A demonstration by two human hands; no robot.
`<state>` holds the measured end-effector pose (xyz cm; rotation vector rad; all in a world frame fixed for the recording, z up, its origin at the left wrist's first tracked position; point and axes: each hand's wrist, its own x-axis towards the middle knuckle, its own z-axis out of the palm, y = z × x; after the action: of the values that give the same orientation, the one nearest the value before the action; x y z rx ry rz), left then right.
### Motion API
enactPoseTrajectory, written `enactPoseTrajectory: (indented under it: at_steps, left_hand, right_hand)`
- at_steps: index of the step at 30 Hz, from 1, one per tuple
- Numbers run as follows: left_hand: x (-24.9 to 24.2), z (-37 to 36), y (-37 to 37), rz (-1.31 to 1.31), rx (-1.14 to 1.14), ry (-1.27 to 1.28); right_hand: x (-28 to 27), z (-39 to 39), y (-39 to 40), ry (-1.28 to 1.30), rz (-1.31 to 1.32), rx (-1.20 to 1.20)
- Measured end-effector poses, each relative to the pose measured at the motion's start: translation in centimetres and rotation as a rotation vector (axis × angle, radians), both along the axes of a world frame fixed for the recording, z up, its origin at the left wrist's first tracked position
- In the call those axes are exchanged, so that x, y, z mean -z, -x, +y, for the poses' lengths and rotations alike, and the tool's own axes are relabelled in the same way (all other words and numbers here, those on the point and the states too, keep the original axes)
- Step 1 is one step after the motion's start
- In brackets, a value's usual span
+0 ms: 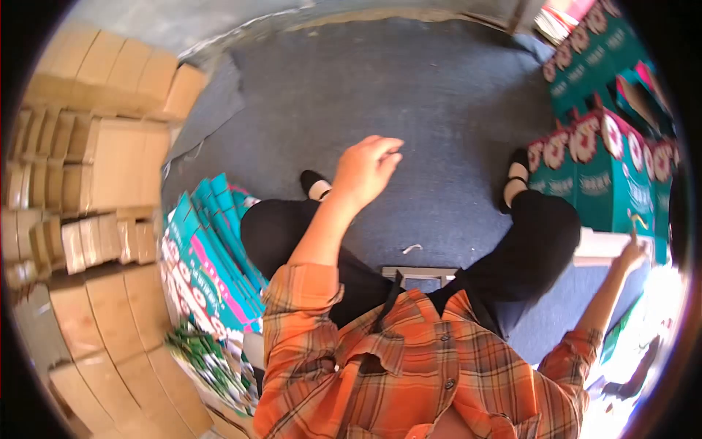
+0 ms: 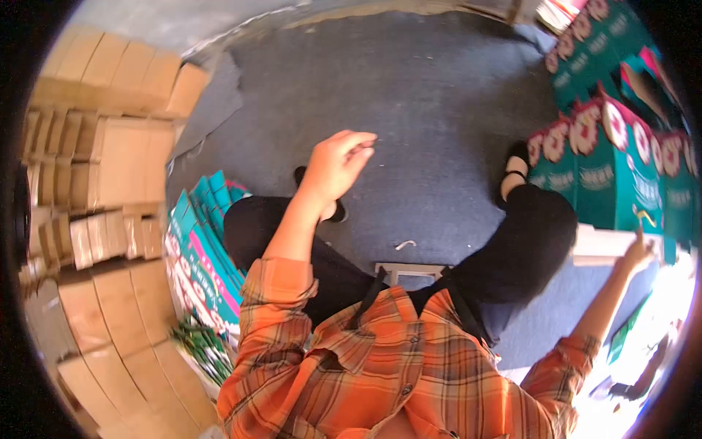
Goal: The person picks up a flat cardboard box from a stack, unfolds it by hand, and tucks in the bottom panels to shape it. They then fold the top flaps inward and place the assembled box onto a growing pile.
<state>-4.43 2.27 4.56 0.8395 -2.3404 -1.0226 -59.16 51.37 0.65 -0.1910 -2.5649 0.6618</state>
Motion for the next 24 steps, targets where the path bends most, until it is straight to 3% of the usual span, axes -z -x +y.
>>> enactPoseTrajectory:
  at_steps: [2, 4, 6, 8, 12, 16, 19, 24]
  left_hand:
    - [-0.2, -0.1, -0.4, 0.008, -0.013, 0.011]
    - [-1.4, -0.1, -0.9, -0.020, -0.032, 0.001]
    - [-1.6, -0.3, -1.2, 0.029, -0.049, 0.009]
    - [-2.4, -0.8, -2.2, 0.083, -0.060, 0.015]
    - [-6.7, -1.6, -6.7, 0.251, -0.212, 0.010]
    - [-7.8, -2.2, -15.8, 0.528, -0.531, -0.159]
    - [-4.7, -0.8, -24.8, 0.430, -1.032, -0.088]
    - [9.4, 7.4, -46.4, 0.480, -1.709, 0.037]
  right_hand:
    - [-1.7, -0.8, 2.1, 0.217, 0.258, -0.372]
    - [-6.9, -7.8, -2.4, 0.351, 0.232, -0.722]
    - [-9.7, -13.7, -6.0, 0.289, 0.124, -0.774]
    - [-11.9, -20.5, -10.8, 0.278, -0.067, -1.052]
    - [-8.7, -28.9, -15.3, 0.212, -0.336, -1.380]
    - [-4.8, -32.4, -19.3, 0.206, -0.556, -1.472]
    - [-3.6, -32.3, -19.6, -0.075, -0.730, -1.459]
    - [-2.5, -31.8, -18.5, 0.012, -0.733, -1.454]
